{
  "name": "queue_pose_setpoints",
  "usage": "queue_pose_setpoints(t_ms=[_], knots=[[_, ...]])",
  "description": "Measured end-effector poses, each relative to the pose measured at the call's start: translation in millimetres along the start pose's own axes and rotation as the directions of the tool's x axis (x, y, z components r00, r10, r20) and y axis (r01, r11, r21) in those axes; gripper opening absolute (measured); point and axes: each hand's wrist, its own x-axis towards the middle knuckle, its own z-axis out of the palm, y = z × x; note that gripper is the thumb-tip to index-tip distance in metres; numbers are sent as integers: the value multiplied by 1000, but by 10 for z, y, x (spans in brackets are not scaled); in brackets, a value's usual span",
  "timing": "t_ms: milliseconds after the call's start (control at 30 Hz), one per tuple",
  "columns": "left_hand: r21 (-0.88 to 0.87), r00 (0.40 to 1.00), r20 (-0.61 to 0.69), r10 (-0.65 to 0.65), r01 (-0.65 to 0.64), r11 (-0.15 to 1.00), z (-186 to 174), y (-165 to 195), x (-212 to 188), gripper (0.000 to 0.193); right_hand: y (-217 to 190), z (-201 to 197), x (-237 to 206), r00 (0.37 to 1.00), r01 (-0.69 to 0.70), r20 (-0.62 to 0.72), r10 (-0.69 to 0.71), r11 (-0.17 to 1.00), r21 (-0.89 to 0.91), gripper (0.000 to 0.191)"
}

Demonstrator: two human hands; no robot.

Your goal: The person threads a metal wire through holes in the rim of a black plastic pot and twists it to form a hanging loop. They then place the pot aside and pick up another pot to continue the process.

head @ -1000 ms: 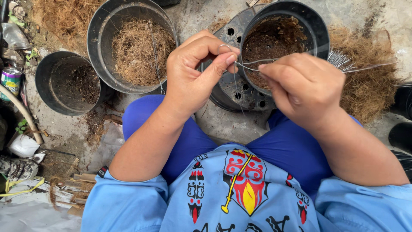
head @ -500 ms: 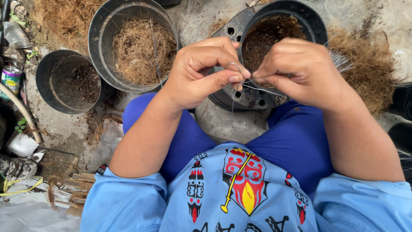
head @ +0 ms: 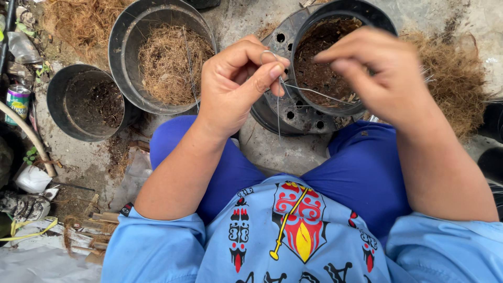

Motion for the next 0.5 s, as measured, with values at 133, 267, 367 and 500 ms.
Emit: queue_pose_setpoints(t_ms=[133, 267, 367, 500], knots=[[56, 996, -89, 16, -11, 998, 43, -7, -20, 2, -338, -76, -128, 986, -15, -164, -40, 947, -322, 13], [31, 992, -124, 37, -34, 999, 82, -45, -6, 2, -572, 168, -66, 992, 57, -89, -91, 941, -334, 16], [22, 990, -136, 42, -39, 999, 96, -55, -2, 2, -614, 339, 6, 992, 67, -80, -97, 944, -324, 25], [95, 992, -121, 46, -35, 995, 123, -32, -12, 2, -537, 440, -24, 995, -95, -40, 91, 988, -120, 20]])
